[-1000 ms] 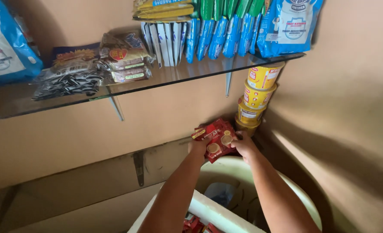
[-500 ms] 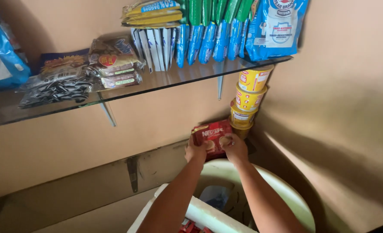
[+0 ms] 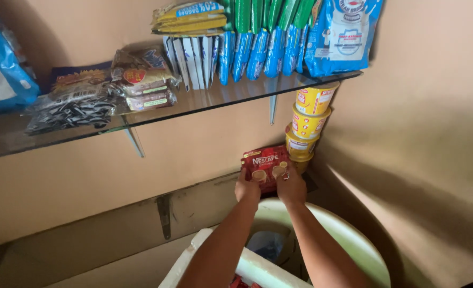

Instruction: The recorder is taking various packets of coffee, milk powder, and noodles from a styrofoam cooler and placing them onto a shelf.

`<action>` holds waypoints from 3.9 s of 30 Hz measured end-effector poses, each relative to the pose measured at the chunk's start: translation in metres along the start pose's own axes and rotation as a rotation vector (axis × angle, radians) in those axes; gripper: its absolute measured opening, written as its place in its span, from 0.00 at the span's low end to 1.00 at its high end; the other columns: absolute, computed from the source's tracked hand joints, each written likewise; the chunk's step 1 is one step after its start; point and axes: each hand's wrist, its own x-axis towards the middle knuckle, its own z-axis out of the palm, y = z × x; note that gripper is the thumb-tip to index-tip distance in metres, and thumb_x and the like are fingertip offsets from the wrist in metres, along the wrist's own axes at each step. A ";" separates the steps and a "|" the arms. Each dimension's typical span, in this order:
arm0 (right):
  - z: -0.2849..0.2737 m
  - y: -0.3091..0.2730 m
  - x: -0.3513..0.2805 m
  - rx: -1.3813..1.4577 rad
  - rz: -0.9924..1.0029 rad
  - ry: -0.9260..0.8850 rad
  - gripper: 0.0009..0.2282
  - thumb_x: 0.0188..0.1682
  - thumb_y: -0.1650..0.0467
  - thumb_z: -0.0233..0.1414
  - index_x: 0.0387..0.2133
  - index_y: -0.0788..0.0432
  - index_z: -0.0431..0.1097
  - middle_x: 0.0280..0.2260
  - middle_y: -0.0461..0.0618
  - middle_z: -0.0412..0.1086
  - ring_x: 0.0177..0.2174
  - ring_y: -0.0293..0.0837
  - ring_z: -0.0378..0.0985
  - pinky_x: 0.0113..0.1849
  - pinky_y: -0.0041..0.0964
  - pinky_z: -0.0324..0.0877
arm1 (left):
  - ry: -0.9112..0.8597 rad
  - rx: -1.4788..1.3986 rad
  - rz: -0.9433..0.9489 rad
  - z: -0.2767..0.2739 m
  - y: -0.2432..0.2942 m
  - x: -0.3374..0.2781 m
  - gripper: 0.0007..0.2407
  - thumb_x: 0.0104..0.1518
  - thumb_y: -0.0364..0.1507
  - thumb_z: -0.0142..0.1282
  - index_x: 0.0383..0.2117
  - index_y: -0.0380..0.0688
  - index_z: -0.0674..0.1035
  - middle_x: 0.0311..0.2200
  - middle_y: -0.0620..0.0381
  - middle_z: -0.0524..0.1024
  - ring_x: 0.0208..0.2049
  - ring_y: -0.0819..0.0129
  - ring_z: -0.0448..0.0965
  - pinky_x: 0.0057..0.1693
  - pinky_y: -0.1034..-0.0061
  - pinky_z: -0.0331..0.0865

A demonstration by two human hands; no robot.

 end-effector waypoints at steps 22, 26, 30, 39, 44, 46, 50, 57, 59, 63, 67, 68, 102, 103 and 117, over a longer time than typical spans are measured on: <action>-0.051 0.022 -0.056 0.290 -0.473 0.221 0.16 0.51 0.74 0.53 0.53 0.64 0.71 0.54 0.59 0.69 0.55 0.53 0.71 0.57 0.42 0.66 | -0.040 0.346 0.466 -0.053 0.062 -0.114 0.15 0.55 0.36 0.58 0.51 0.68 0.80 0.62 0.57 0.65 0.62 0.49 0.63 0.61 0.56 0.65; -0.078 0.036 -0.107 0.727 -0.155 -0.027 0.13 0.53 0.76 0.52 0.52 0.62 0.71 0.49 0.52 0.71 0.47 0.42 0.75 0.48 0.36 0.71 | -0.108 0.185 0.813 -0.064 0.050 -0.167 0.11 0.56 0.32 0.59 0.44 0.56 0.84 0.50 0.55 0.75 0.54 0.53 0.73 0.59 0.57 0.69; -0.118 0.068 -0.166 0.884 0.123 -0.196 0.14 0.50 0.77 0.52 0.49 0.60 0.72 0.41 0.47 0.77 0.41 0.40 0.79 0.44 0.36 0.74 | -0.320 0.040 0.875 -0.079 0.031 -0.229 0.07 0.59 0.29 0.58 0.41 0.47 0.83 0.43 0.50 0.79 0.48 0.53 0.77 0.54 0.61 0.72; -0.233 0.104 -0.303 0.705 0.231 -0.293 0.09 0.55 0.72 0.56 0.46 0.66 0.74 0.44 0.51 0.76 0.47 0.40 0.76 0.50 0.34 0.70 | -0.709 -0.007 0.486 -0.109 -0.045 -0.334 0.07 0.59 0.31 0.58 0.40 0.46 0.83 0.34 0.54 0.83 0.35 0.67 0.84 0.44 0.72 0.77; -0.249 0.155 -0.370 0.306 0.493 -0.279 0.14 0.53 0.70 0.55 0.51 0.63 0.73 0.46 0.53 0.76 0.46 0.41 0.77 0.49 0.34 0.70 | -0.908 0.388 0.429 -0.113 -0.120 -0.363 0.11 0.58 0.35 0.58 0.43 0.50 0.84 0.38 0.51 0.83 0.40 0.59 0.84 0.48 0.66 0.76; -0.239 0.192 -0.394 0.135 0.513 -0.335 0.15 0.54 0.70 0.55 0.53 0.62 0.72 0.47 0.55 0.75 0.46 0.44 0.78 0.49 0.36 0.69 | -0.959 0.568 0.452 -0.119 -0.140 -0.375 0.12 0.58 0.38 0.59 0.45 0.53 0.84 0.41 0.49 0.82 0.43 0.54 0.82 0.50 0.63 0.75; -0.216 0.219 -0.421 -0.083 0.530 -0.493 0.25 0.46 0.69 0.56 0.59 0.58 0.65 0.47 0.61 0.75 0.45 0.56 0.79 0.46 0.47 0.72 | -1.091 0.935 0.610 -0.142 -0.175 -0.403 0.24 0.48 0.41 0.65 0.54 0.59 0.78 0.53 0.46 0.74 0.55 0.41 0.72 0.54 0.47 0.67; -0.193 0.254 -0.444 -0.288 0.356 -0.705 0.23 0.51 0.63 0.52 0.60 0.51 0.66 0.49 0.64 0.73 0.47 0.66 0.76 0.48 0.57 0.70 | -1.481 1.038 0.614 -0.166 -0.192 -0.403 0.21 0.49 0.41 0.62 0.53 0.65 0.79 0.51 0.51 0.78 0.53 0.50 0.77 0.56 0.55 0.71; -0.189 0.256 -0.448 -0.402 0.416 -0.789 0.26 0.51 0.63 0.53 0.64 0.55 0.60 0.46 0.68 0.74 0.45 0.66 0.77 0.47 0.57 0.71 | -1.527 1.052 0.588 -0.170 -0.187 -0.404 0.21 0.49 0.41 0.62 0.52 0.63 0.79 0.49 0.51 0.79 0.52 0.51 0.78 0.55 0.55 0.72; -0.183 0.276 -0.446 -0.401 0.446 -0.803 0.20 0.53 0.58 0.53 0.54 0.54 0.71 0.45 0.63 0.77 0.46 0.61 0.80 0.48 0.55 0.73 | -1.578 1.075 0.504 -0.173 -0.175 -0.405 0.22 0.49 0.43 0.62 0.52 0.60 0.78 0.45 0.51 0.81 0.49 0.51 0.81 0.53 0.57 0.73; -0.206 0.205 -0.428 -0.573 0.601 -0.935 0.19 0.54 0.56 0.50 0.54 0.50 0.73 0.50 0.56 0.75 0.50 0.59 0.76 0.50 0.57 0.71 | -1.457 1.031 0.654 -0.180 -0.174 -0.425 0.27 0.40 0.43 0.67 0.52 0.58 0.77 0.45 0.50 0.80 0.48 0.47 0.80 0.49 0.53 0.72; -0.204 0.207 -0.431 -0.594 0.563 -0.831 0.21 0.51 0.57 0.54 0.56 0.47 0.70 0.52 0.58 0.71 0.52 0.62 0.72 0.51 0.59 0.68 | -1.388 0.991 0.731 -0.182 -0.176 -0.428 0.29 0.37 0.42 0.68 0.51 0.57 0.77 0.46 0.49 0.79 0.47 0.45 0.79 0.47 0.51 0.72; -0.217 0.086 -0.423 0.057 0.356 -0.135 0.20 0.41 0.69 0.65 0.43 0.65 0.67 0.39 0.60 0.75 0.40 0.55 0.81 0.42 0.50 0.74 | -0.666 0.297 0.148 -0.189 -0.190 -0.344 0.18 0.52 0.31 0.64 0.50 0.47 0.78 0.44 0.53 0.74 0.36 0.62 0.79 0.46 0.71 0.74; -0.225 0.079 -0.424 0.057 0.350 -0.127 0.20 0.41 0.69 0.65 0.43 0.65 0.67 0.39 0.60 0.75 0.40 0.55 0.81 0.42 0.50 0.74 | -0.666 0.293 0.157 -0.186 -0.199 -0.339 0.18 0.52 0.31 0.64 0.50 0.47 0.78 0.44 0.53 0.74 0.36 0.62 0.79 0.46 0.71 0.74; -0.316 -0.022 -0.373 0.896 0.046 -0.404 0.31 0.40 0.76 0.64 0.58 0.62 0.59 0.50 0.52 0.72 0.48 0.45 0.78 0.48 0.44 0.78 | -0.979 -0.483 0.105 -0.236 -0.101 -0.274 0.38 0.47 0.32 0.73 0.65 0.26 0.67 0.57 0.41 0.75 0.56 0.55 0.76 0.62 0.63 0.70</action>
